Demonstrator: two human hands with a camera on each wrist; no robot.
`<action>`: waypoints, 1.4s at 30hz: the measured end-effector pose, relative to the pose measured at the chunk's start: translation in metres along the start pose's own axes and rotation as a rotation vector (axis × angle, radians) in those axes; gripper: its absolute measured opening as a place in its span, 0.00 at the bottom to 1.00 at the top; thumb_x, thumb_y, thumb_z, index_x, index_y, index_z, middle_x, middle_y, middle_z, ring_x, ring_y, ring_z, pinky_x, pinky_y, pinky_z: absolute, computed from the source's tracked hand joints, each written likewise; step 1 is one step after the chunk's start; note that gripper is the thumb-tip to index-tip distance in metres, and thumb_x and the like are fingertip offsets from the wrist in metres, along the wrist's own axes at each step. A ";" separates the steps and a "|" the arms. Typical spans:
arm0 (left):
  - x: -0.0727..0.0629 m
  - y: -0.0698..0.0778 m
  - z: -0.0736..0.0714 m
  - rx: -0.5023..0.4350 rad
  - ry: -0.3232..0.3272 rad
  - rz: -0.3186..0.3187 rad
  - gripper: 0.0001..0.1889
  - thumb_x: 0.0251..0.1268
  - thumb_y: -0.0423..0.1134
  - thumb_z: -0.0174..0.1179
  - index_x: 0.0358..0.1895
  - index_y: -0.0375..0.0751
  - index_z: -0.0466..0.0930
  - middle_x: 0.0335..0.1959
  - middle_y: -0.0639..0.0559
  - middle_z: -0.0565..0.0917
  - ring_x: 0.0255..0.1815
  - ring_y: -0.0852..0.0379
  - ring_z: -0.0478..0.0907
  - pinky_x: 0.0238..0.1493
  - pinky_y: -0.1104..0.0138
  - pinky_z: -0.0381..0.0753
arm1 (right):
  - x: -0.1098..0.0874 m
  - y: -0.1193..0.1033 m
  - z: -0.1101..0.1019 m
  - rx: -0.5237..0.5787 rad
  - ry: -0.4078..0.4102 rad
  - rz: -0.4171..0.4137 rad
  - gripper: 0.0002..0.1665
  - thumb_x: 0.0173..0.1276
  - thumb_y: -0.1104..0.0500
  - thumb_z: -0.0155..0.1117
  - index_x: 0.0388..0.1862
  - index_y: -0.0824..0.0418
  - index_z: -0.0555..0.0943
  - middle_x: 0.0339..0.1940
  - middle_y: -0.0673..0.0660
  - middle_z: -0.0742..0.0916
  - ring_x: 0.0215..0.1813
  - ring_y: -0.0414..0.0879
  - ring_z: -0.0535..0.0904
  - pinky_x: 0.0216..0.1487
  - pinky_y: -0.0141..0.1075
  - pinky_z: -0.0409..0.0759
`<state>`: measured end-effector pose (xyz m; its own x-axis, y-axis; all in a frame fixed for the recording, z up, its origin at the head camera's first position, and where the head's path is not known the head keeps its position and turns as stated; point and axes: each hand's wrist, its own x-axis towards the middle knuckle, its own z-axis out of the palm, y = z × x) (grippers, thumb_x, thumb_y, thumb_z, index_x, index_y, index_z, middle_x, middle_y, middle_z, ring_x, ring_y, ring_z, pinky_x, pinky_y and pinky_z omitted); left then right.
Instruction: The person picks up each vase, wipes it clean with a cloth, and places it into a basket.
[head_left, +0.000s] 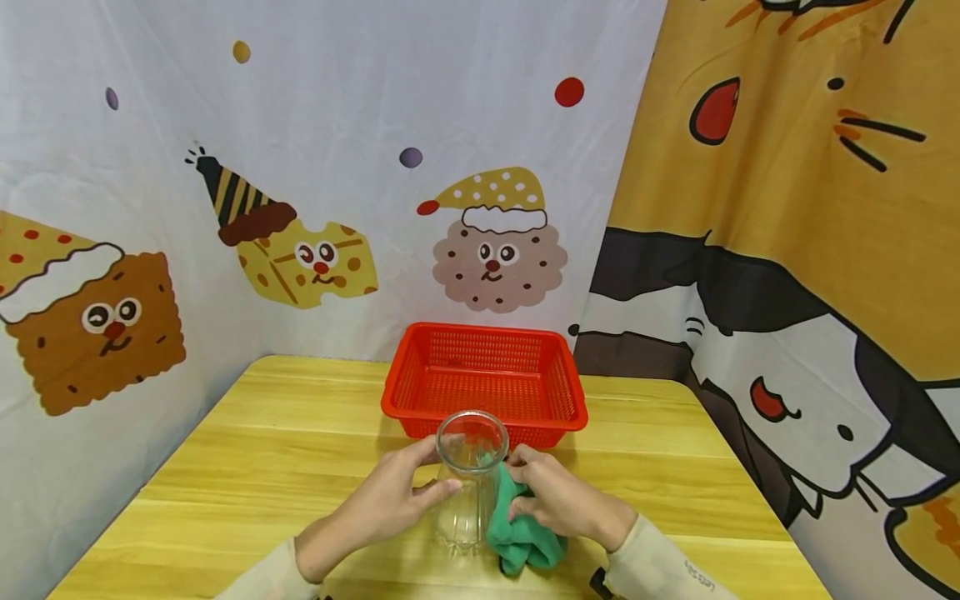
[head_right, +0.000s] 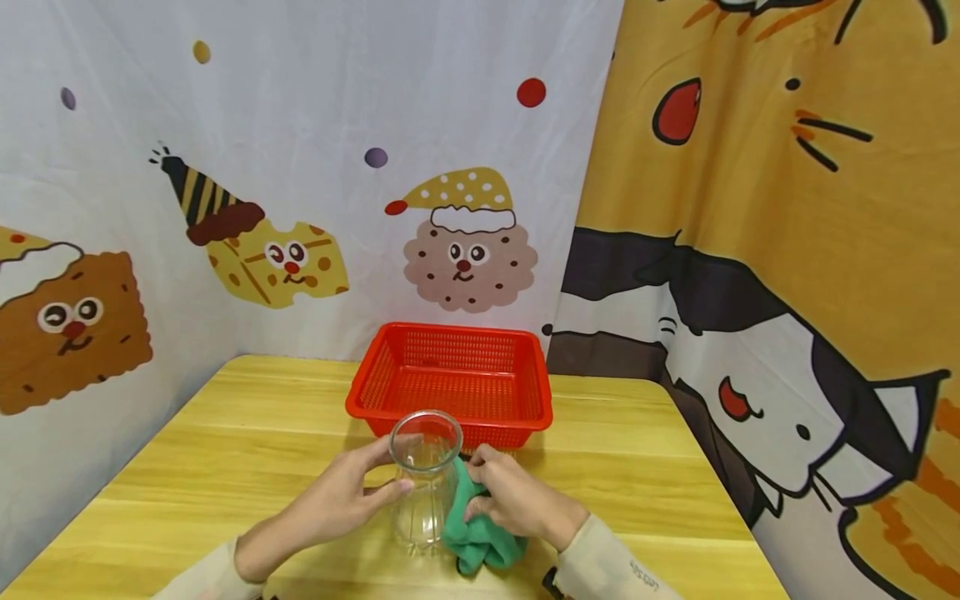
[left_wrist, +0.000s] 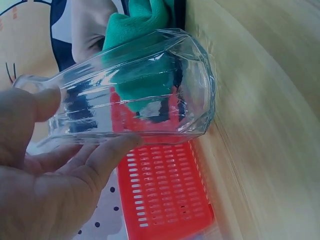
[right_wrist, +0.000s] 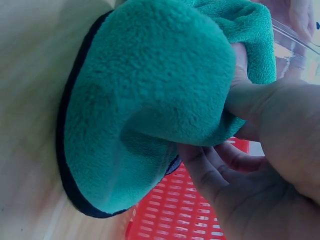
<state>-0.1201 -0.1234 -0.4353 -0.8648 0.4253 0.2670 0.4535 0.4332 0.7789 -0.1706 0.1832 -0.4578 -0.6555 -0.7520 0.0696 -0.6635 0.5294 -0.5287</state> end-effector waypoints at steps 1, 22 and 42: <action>0.000 0.000 0.000 -0.019 -0.007 0.002 0.27 0.86 0.44 0.73 0.80 0.43 0.82 0.70 0.44 0.94 0.73 0.36 0.91 0.72 0.40 0.93 | 0.000 0.000 0.000 0.002 -0.003 0.002 0.13 0.79 0.54 0.81 0.56 0.58 0.95 0.61 0.55 0.86 0.58 0.41 0.89 0.57 0.30 0.93; 0.001 0.000 0.002 -0.024 0.026 -0.065 0.36 0.72 0.43 0.85 0.79 0.42 0.83 0.71 0.40 0.93 0.72 0.33 0.89 0.51 0.64 0.97 | 0.001 0.003 0.008 0.013 -0.014 0.060 0.27 0.79 0.60 0.81 0.74 0.62 0.89 0.63 0.59 0.90 0.61 0.52 0.91 0.60 0.32 0.94; 0.003 -0.001 -0.002 -0.034 0.004 -0.042 0.35 0.72 0.43 0.84 0.79 0.44 0.83 0.71 0.38 0.92 0.72 0.32 0.90 0.51 0.64 0.97 | 0.001 0.008 0.011 0.219 0.148 0.075 0.28 0.71 0.57 0.89 0.68 0.58 0.94 0.54 0.49 0.94 0.54 0.36 0.89 0.54 0.28 0.91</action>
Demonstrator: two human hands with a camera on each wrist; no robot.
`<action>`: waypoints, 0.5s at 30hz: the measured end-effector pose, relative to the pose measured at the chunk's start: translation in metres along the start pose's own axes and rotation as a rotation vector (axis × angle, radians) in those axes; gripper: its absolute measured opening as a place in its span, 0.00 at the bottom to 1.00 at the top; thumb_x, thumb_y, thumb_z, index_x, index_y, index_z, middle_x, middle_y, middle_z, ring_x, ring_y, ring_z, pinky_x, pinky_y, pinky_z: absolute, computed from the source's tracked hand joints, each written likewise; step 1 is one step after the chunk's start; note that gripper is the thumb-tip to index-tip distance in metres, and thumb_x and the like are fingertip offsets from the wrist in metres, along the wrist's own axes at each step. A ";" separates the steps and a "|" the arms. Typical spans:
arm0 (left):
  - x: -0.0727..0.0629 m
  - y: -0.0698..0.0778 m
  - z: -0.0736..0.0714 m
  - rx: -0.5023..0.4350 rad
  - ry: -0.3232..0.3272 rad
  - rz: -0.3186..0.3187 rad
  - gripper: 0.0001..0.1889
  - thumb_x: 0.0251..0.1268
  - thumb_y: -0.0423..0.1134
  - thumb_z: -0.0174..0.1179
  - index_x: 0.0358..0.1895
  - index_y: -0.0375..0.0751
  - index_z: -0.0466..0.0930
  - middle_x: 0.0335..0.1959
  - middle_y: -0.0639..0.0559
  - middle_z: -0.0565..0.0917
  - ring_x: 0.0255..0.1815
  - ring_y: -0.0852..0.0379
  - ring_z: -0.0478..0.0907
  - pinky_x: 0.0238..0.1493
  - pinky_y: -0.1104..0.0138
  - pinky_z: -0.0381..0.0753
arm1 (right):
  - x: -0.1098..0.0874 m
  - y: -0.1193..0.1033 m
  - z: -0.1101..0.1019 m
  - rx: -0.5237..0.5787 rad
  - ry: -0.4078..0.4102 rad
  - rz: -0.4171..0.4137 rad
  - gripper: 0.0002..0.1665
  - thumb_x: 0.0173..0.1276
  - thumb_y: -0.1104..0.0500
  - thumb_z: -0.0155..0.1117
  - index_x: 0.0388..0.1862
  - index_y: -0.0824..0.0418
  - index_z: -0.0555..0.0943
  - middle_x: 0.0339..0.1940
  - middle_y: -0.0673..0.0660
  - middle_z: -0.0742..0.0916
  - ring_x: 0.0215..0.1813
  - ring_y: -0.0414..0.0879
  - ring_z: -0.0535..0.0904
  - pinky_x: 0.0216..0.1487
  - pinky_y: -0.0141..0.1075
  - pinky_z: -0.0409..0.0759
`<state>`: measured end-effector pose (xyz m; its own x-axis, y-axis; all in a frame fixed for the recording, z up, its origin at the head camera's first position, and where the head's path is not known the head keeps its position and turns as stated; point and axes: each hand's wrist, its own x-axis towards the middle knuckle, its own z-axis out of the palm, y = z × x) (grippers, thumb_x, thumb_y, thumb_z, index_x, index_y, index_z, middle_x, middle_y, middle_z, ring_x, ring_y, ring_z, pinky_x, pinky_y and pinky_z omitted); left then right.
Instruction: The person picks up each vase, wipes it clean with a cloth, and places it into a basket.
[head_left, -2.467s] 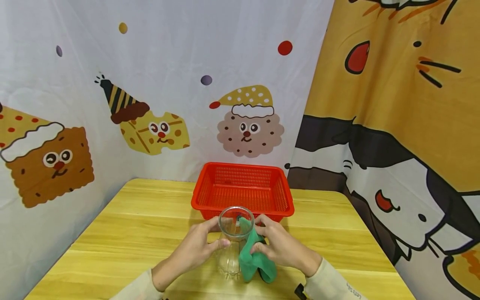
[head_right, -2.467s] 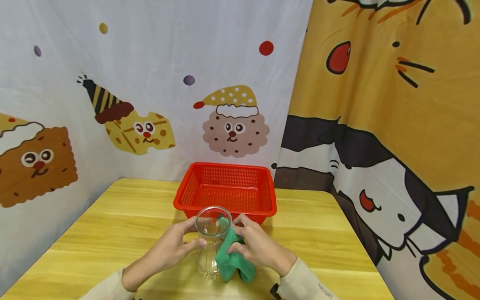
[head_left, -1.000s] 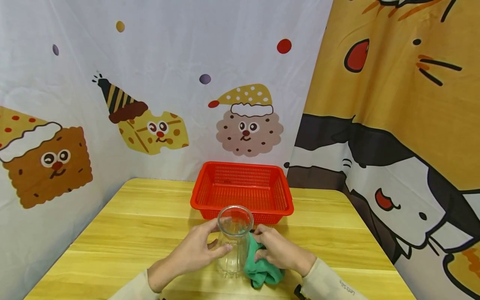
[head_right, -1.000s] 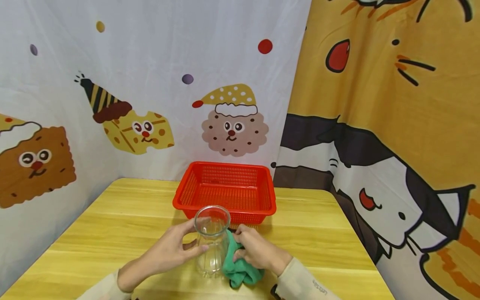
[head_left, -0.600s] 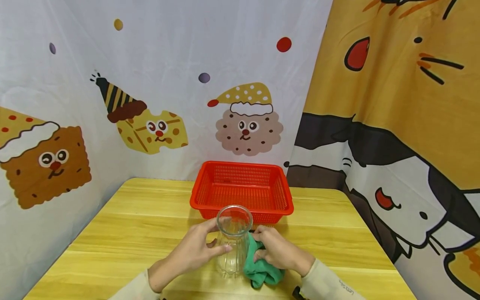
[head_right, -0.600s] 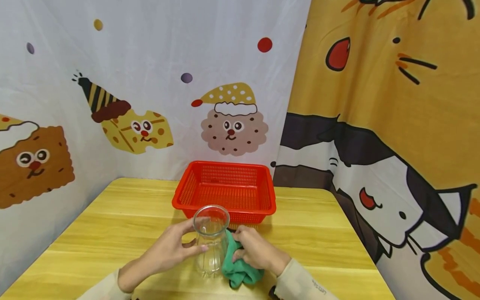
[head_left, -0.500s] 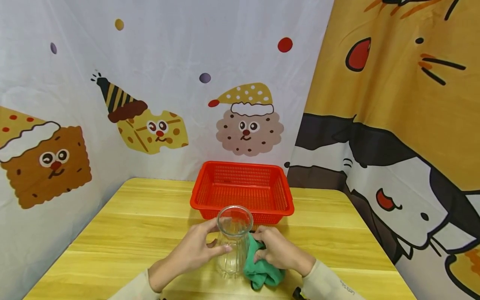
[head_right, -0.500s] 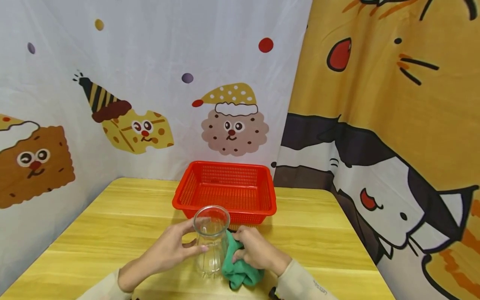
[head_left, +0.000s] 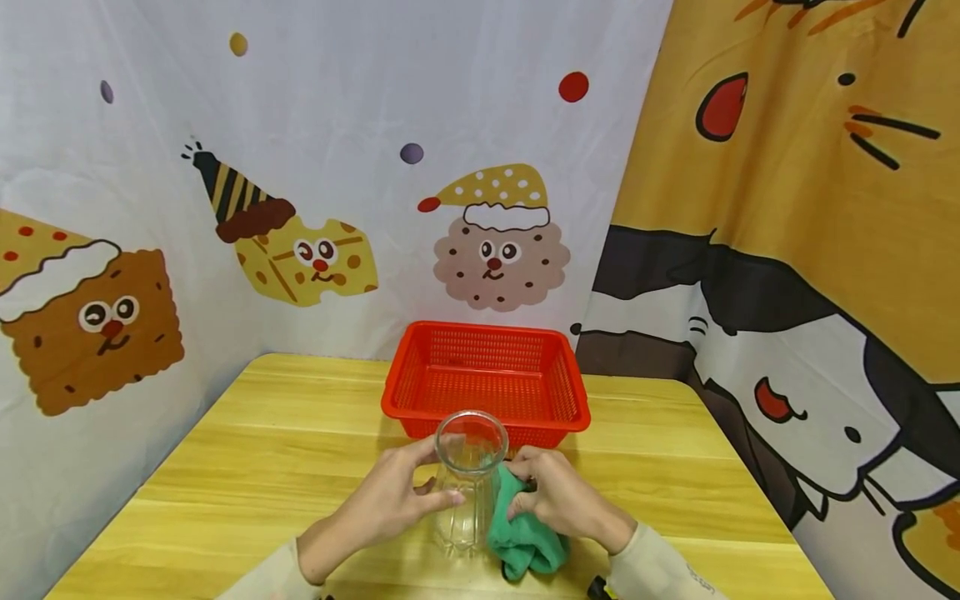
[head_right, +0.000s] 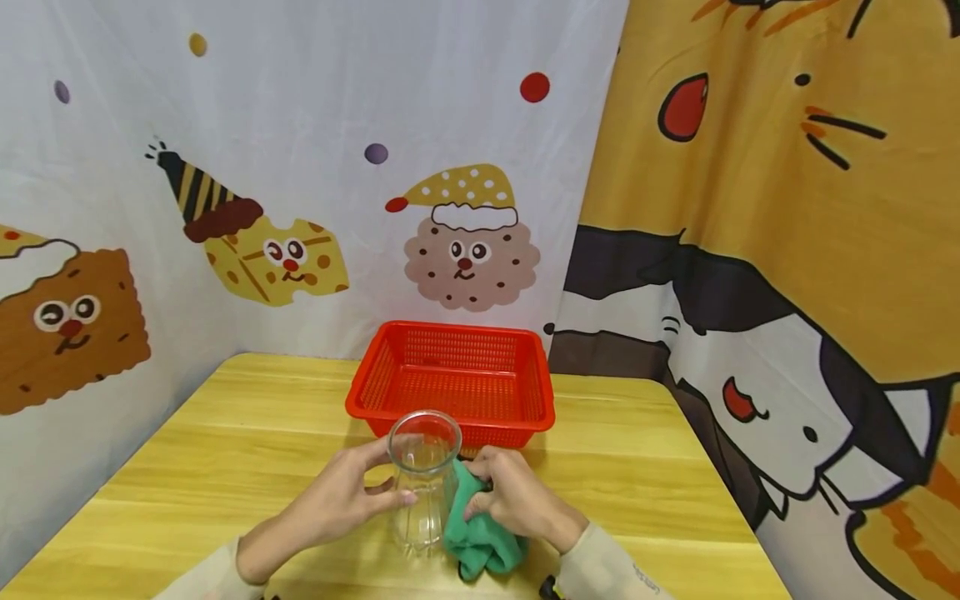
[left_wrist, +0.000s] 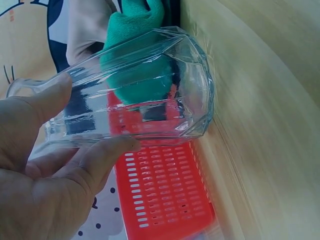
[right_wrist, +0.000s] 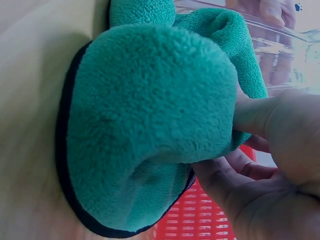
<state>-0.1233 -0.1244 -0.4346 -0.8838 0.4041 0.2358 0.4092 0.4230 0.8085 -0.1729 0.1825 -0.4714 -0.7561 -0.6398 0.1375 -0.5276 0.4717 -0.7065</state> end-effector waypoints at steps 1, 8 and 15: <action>0.000 0.000 0.000 0.000 -0.001 0.002 0.35 0.72 0.43 0.84 0.79 0.43 0.83 0.71 0.38 0.92 0.73 0.31 0.90 0.52 0.64 0.98 | 0.000 0.000 0.000 0.008 0.008 -0.001 0.29 0.71 0.57 0.89 0.69 0.60 0.93 0.53 0.48 0.93 0.53 0.34 0.88 0.53 0.28 0.90; 0.001 -0.001 0.000 0.000 0.001 0.011 0.35 0.72 0.43 0.84 0.79 0.43 0.83 0.70 0.37 0.93 0.73 0.32 0.90 0.51 0.64 0.98 | 0.001 -0.004 -0.002 0.025 0.038 -0.005 0.31 0.73 0.57 0.87 0.72 0.63 0.90 0.50 0.45 0.91 0.50 0.33 0.86 0.53 0.28 0.89; 0.001 -0.002 0.000 0.002 -0.006 0.013 0.35 0.72 0.43 0.84 0.79 0.43 0.83 0.70 0.37 0.93 0.72 0.32 0.90 0.50 0.66 0.96 | 0.000 -0.009 -0.004 0.010 0.072 -0.024 0.29 0.72 0.59 0.88 0.70 0.65 0.91 0.49 0.44 0.91 0.47 0.32 0.83 0.49 0.27 0.86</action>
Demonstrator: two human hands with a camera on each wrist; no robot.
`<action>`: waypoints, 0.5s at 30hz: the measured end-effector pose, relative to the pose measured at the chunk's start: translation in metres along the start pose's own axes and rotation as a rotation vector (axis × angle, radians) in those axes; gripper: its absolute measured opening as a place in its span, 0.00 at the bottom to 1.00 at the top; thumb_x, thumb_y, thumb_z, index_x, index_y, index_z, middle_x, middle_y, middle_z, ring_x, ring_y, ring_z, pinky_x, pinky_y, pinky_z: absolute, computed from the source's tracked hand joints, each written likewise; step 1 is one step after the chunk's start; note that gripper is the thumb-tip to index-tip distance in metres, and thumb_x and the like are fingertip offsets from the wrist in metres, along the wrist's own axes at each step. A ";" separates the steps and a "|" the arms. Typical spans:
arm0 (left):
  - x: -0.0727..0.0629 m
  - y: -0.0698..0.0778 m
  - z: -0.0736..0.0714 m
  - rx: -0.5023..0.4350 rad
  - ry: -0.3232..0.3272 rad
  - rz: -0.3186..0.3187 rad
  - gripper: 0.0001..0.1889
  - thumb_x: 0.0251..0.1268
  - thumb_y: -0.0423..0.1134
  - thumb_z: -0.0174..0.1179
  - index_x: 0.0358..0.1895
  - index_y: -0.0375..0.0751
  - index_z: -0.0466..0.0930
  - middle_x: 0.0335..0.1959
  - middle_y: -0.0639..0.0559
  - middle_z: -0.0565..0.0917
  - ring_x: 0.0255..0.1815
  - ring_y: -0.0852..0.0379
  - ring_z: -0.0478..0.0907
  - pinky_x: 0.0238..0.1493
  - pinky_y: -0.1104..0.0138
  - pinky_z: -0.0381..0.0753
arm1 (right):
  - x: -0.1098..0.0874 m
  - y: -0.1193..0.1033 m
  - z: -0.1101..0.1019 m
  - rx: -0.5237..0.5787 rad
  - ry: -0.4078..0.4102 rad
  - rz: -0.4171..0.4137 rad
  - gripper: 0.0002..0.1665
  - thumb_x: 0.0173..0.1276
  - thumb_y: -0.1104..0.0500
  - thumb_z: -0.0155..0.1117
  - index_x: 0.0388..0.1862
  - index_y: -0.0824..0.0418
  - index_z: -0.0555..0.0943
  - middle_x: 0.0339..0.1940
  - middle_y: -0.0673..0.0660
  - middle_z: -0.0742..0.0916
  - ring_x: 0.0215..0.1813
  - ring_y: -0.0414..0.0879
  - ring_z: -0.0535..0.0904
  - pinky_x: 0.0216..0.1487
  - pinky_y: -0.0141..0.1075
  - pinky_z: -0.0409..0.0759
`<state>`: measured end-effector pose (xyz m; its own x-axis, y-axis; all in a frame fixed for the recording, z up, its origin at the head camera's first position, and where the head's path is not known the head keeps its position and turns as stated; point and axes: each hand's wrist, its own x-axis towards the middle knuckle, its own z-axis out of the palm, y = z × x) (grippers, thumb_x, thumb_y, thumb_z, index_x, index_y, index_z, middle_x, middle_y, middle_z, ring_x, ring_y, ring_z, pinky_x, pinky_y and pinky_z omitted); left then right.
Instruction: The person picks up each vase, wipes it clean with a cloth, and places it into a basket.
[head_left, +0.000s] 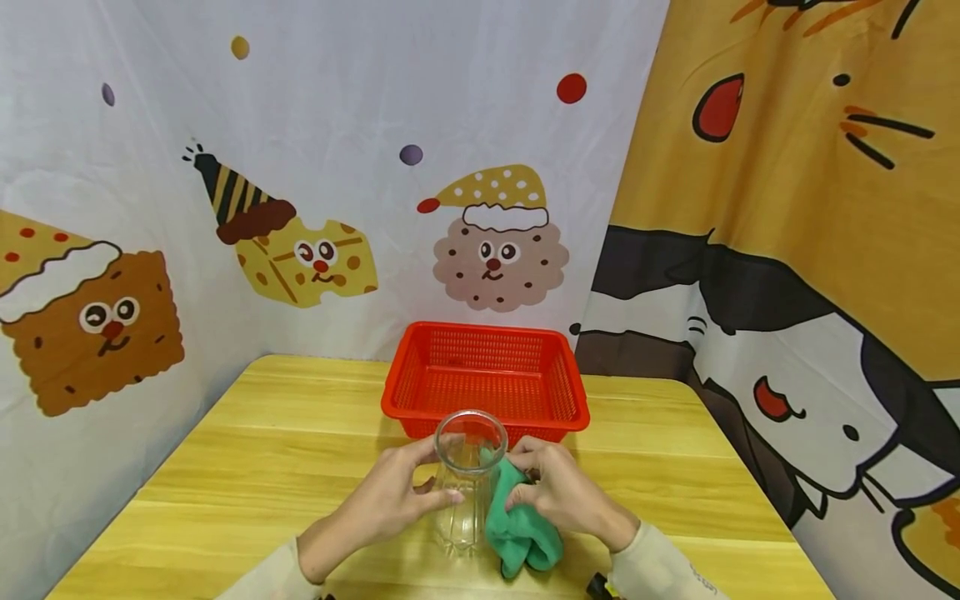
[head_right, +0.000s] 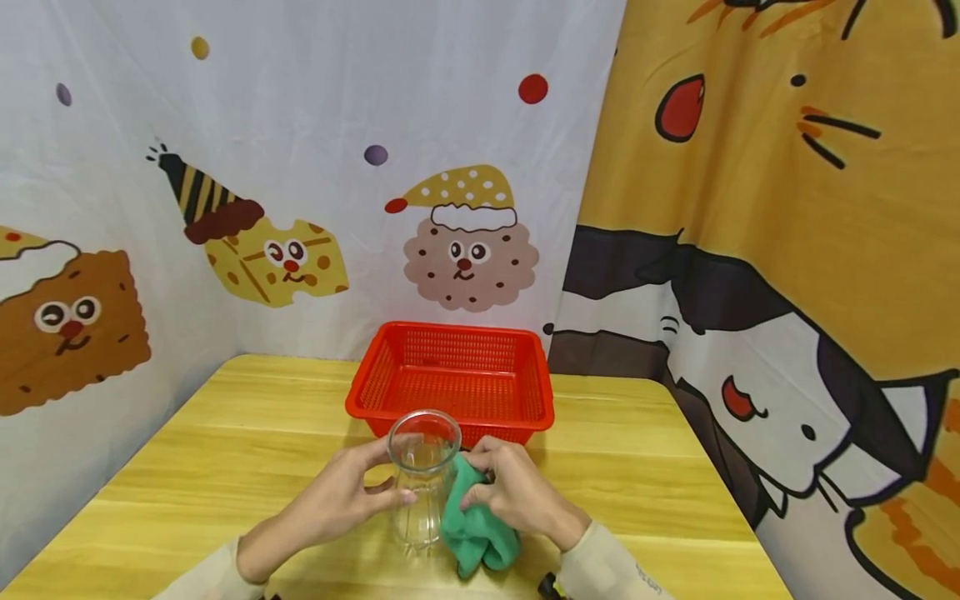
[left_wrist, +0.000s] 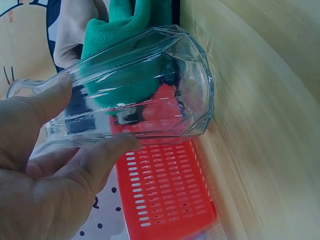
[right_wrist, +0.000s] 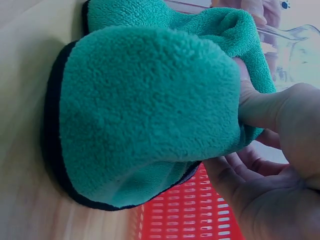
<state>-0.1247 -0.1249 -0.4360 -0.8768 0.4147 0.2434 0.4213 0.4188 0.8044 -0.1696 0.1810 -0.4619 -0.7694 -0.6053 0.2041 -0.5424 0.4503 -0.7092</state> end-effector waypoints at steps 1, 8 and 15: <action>0.000 0.000 0.000 0.002 -0.001 -0.002 0.35 0.72 0.42 0.84 0.80 0.44 0.83 0.70 0.37 0.93 0.72 0.32 0.90 0.51 0.65 0.97 | 0.000 0.000 0.000 0.003 0.002 -0.002 0.29 0.72 0.59 0.88 0.69 0.64 0.91 0.49 0.44 0.91 0.46 0.32 0.83 0.48 0.27 0.85; 0.001 -0.001 -0.002 0.026 -0.005 -0.008 0.35 0.72 0.45 0.84 0.79 0.45 0.83 0.70 0.40 0.93 0.73 0.33 0.90 0.57 0.59 0.99 | 0.003 -0.004 -0.003 0.031 0.026 -0.035 0.19 0.72 0.60 0.88 0.61 0.57 0.97 0.48 0.47 0.91 0.36 0.31 0.77 0.38 0.25 0.82; 0.001 -0.001 -0.002 0.028 -0.015 -0.019 0.36 0.72 0.45 0.84 0.79 0.44 0.84 0.69 0.40 0.94 0.72 0.35 0.91 0.58 0.58 0.98 | 0.006 -0.007 -0.005 0.058 0.060 -0.064 0.09 0.72 0.57 0.88 0.43 0.45 0.94 0.39 0.49 0.83 0.34 0.33 0.70 0.36 0.25 0.73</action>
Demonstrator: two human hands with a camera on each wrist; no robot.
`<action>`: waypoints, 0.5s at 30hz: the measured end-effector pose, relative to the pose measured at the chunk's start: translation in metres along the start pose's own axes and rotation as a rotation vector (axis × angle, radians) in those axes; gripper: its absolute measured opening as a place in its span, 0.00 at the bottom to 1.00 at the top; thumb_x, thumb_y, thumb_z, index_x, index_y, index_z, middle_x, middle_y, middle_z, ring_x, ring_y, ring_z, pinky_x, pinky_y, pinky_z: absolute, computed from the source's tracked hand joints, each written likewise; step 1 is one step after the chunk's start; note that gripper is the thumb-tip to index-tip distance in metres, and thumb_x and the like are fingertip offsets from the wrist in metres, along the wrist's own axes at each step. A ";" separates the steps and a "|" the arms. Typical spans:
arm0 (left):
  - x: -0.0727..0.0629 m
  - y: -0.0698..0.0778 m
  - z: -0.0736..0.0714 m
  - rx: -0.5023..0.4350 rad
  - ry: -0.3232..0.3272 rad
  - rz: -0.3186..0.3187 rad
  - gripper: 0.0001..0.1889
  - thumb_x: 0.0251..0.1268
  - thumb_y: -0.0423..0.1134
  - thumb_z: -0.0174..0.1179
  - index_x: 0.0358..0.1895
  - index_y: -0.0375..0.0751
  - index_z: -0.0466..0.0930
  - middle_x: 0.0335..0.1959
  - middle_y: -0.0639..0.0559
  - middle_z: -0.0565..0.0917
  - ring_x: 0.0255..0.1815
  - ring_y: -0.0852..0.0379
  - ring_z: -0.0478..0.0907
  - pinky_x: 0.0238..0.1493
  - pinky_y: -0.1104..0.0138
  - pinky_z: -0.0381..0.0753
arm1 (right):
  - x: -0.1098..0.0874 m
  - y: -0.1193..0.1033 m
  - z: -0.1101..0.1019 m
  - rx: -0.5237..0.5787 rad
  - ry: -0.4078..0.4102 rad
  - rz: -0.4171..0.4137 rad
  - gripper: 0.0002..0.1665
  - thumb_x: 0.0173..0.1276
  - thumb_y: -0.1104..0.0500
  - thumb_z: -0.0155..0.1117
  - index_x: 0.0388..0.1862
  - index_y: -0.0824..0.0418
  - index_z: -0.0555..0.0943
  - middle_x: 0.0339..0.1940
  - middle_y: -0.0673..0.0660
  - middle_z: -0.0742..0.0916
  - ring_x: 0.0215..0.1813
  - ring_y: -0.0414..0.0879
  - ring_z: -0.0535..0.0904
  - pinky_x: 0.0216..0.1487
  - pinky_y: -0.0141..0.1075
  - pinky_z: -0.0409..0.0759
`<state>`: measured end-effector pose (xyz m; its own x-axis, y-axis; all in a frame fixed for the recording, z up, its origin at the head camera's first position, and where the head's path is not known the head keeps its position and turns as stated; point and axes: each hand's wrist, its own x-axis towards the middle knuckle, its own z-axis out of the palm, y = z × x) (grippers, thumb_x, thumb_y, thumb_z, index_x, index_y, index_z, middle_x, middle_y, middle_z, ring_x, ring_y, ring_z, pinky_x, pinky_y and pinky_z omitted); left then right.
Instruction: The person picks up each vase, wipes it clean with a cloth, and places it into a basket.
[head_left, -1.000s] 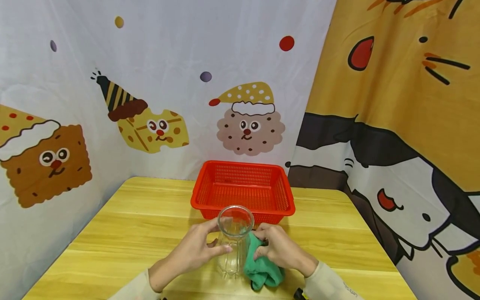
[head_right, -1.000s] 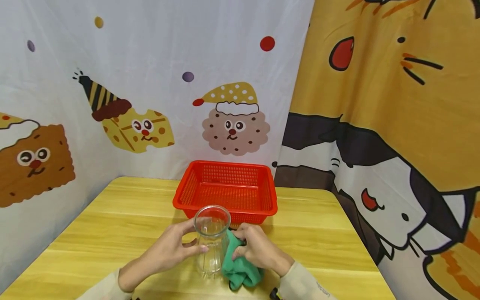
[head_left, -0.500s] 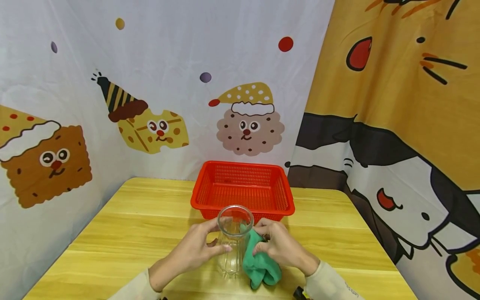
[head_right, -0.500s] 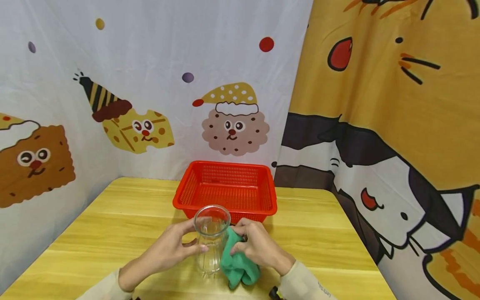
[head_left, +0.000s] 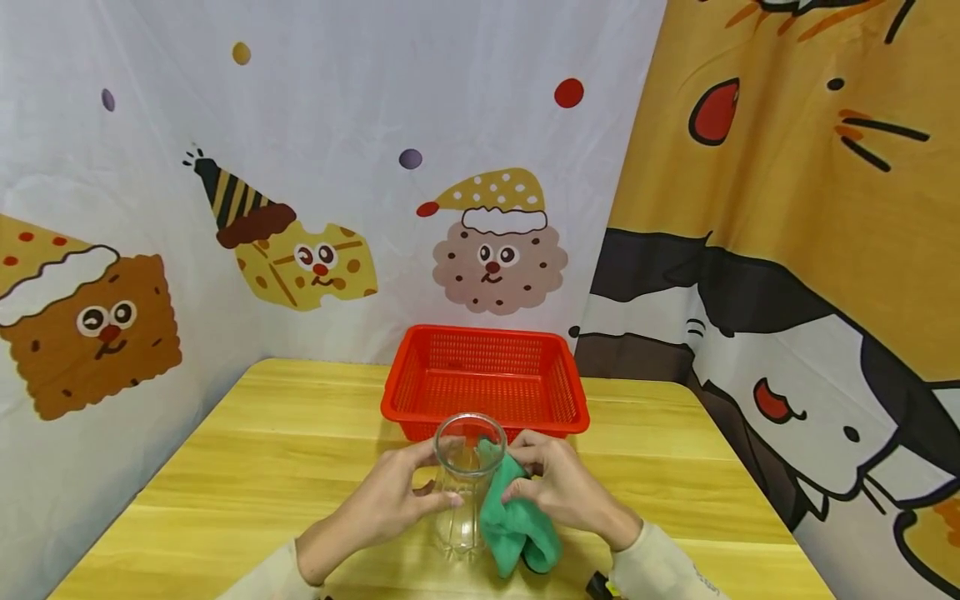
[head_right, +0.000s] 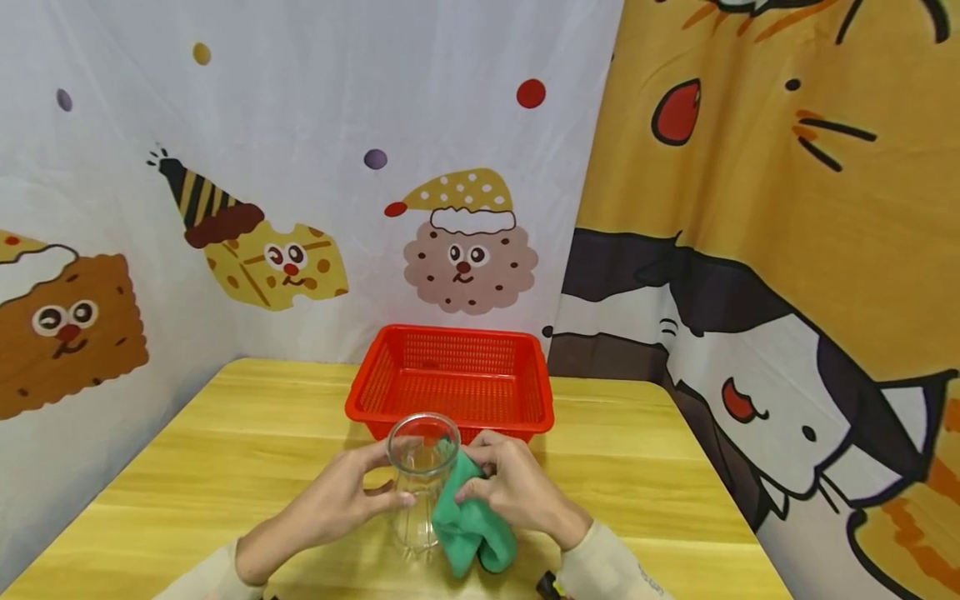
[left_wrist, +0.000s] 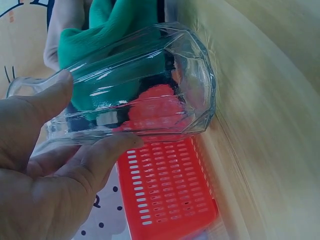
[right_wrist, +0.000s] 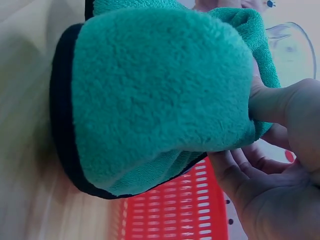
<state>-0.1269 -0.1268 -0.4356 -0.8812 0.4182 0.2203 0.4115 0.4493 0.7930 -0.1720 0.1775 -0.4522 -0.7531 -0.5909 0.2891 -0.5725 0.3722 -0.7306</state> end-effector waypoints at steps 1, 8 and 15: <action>0.000 0.000 0.000 0.002 0.000 -0.001 0.36 0.72 0.46 0.84 0.79 0.44 0.83 0.69 0.40 0.94 0.72 0.35 0.91 0.59 0.57 0.99 | 0.000 -0.001 0.000 0.005 0.001 0.000 0.09 0.72 0.57 0.88 0.43 0.45 0.94 0.38 0.50 0.82 0.34 0.34 0.70 0.36 0.26 0.72; -0.002 -0.001 0.001 0.009 0.003 0.008 0.35 0.72 0.46 0.84 0.78 0.44 0.84 0.71 0.41 0.93 0.74 0.35 0.90 0.63 0.51 0.98 | 0.001 -0.008 -0.002 0.042 0.013 0.023 0.20 0.74 0.57 0.87 0.62 0.51 0.96 0.45 0.49 0.88 0.37 0.36 0.74 0.36 0.27 0.77; -0.001 -0.002 0.002 -0.001 0.003 0.020 0.33 0.73 0.46 0.83 0.77 0.42 0.85 0.71 0.42 0.93 0.75 0.35 0.90 0.64 0.48 0.98 | 0.001 -0.012 -0.004 0.085 0.037 0.035 0.21 0.74 0.58 0.86 0.65 0.52 0.96 0.53 0.51 0.91 0.40 0.37 0.79 0.39 0.26 0.84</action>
<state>-0.1262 -0.1267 -0.4382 -0.8736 0.4247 0.2378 0.4288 0.4403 0.7889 -0.1670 0.1753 -0.4412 -0.7845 -0.5512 0.2843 -0.5173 0.3287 -0.7902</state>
